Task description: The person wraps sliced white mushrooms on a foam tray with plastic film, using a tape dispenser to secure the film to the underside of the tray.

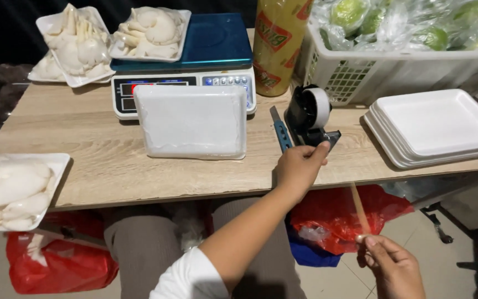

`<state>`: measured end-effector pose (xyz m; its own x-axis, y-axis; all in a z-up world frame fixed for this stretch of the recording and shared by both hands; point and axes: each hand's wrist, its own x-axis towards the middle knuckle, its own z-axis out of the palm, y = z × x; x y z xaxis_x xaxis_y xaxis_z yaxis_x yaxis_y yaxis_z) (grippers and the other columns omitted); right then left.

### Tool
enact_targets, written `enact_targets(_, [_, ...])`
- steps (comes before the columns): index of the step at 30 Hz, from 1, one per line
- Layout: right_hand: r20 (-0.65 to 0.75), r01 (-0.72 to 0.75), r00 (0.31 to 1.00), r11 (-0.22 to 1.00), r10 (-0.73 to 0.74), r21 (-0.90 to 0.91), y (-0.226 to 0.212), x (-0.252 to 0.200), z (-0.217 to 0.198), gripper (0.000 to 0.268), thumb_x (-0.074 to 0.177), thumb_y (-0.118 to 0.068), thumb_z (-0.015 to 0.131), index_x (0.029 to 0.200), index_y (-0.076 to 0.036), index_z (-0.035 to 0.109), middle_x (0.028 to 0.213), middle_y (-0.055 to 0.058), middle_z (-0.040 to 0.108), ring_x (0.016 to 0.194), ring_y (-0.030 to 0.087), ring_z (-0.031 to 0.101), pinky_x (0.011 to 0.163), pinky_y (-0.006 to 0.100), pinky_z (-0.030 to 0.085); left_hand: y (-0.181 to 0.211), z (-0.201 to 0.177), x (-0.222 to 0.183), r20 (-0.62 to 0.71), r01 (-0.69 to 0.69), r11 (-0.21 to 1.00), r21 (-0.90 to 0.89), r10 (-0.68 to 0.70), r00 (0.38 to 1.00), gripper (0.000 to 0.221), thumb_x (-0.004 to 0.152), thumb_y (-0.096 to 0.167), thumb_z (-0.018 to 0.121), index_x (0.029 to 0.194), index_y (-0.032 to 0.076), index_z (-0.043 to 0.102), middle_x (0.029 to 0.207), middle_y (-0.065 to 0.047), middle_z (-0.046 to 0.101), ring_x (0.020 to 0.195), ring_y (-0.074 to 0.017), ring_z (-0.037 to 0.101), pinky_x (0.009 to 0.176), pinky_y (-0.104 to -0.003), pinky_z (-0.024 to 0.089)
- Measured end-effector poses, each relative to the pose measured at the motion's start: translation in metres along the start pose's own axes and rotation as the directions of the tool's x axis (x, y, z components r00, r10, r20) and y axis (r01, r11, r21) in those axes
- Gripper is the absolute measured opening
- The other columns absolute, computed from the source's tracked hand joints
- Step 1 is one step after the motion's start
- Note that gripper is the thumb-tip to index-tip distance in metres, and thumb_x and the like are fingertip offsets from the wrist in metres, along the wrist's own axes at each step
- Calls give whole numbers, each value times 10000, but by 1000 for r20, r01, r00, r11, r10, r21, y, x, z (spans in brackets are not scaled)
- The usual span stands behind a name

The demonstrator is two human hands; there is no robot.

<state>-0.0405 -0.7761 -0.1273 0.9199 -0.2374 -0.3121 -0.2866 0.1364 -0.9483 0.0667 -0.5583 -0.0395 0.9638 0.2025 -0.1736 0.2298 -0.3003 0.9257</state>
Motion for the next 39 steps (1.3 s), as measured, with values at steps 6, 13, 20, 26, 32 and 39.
enact_targets(6, [5, -41, 999, 998, 41, -56, 21, 16, -2, 263, 981, -85, 689, 1091, 144, 759, 816, 197, 601, 699, 300, 437, 674, 417, 376, -5, 19, 12, 40, 160, 900, -406, -157, 987, 348, 879, 452, 710, 931, 122, 809, 956, 8, 807, 873, -156, 698, 852, -315, 547])
enact_targets(13, [25, 2, 1000, 997, 0, -79, 39, 28, -7, 225, 963, -48, 698, 1107, 116, 754, 875, 202, 666, 719, 287, 474, 670, 391, 402, -4, 23, 14, 13, 147, 878, -455, -159, 987, 204, 919, 334, 735, 929, 147, 817, 881, 25, 788, 768, -103, 650, 666, -291, 486])
enact_targets(20, [39, 73, 997, 991, -69, -114, 69, 31, -17, 239, 972, -55, 695, 1100, 142, 742, 778, 233, 615, 645, 306, 528, 613, 359, 410, -28, 35, 26, -76, 77, 994, -72, -82, 994, 176, 822, 366, 607, 788, 354, 779, 803, 150, 773, 888, -129, 761, 852, -282, 507])
enact_targets(26, [70, -85, 994, 996, 85, 0, 70, 31, -1, 287, 1035, -172, 644, 1146, 81, 722, 876, 196, 633, 780, 304, 602, 764, 420, 483, -7, 4, -11, -176, -559, 827, 52, 559, 810, 283, 971, 463, 556, 1077, 286, 750, 1068, 84, 795, 1009, -260, 748, 749, -370, 555])
enact_targets(32, [421, -57, 907, 994, 15, 89, 19, 30, 126, 243, 961, -105, 651, 1065, 93, 747, 643, 157, 586, 420, 155, 375, 369, 249, 197, 6, -90, 13, -450, -723, 557, 408, 812, 372, 120, 908, 353, 782, 1003, 280, 795, 1349, 37, 550, 1326, -252, 488, 1134, -432, 397])
enact_targets(39, [488, -57, 872, 998, 41, 19, -28, 25, 217, 310, 1008, -141, 611, 1113, 142, 681, 576, 177, 572, 336, 117, 373, 289, 234, 280, -16, -173, 81, -394, -529, 573, 626, 818, 419, 74, 869, 366, 816, 921, 332, 774, 1166, 36, 555, 1085, -294, 589, 992, -428, 476])
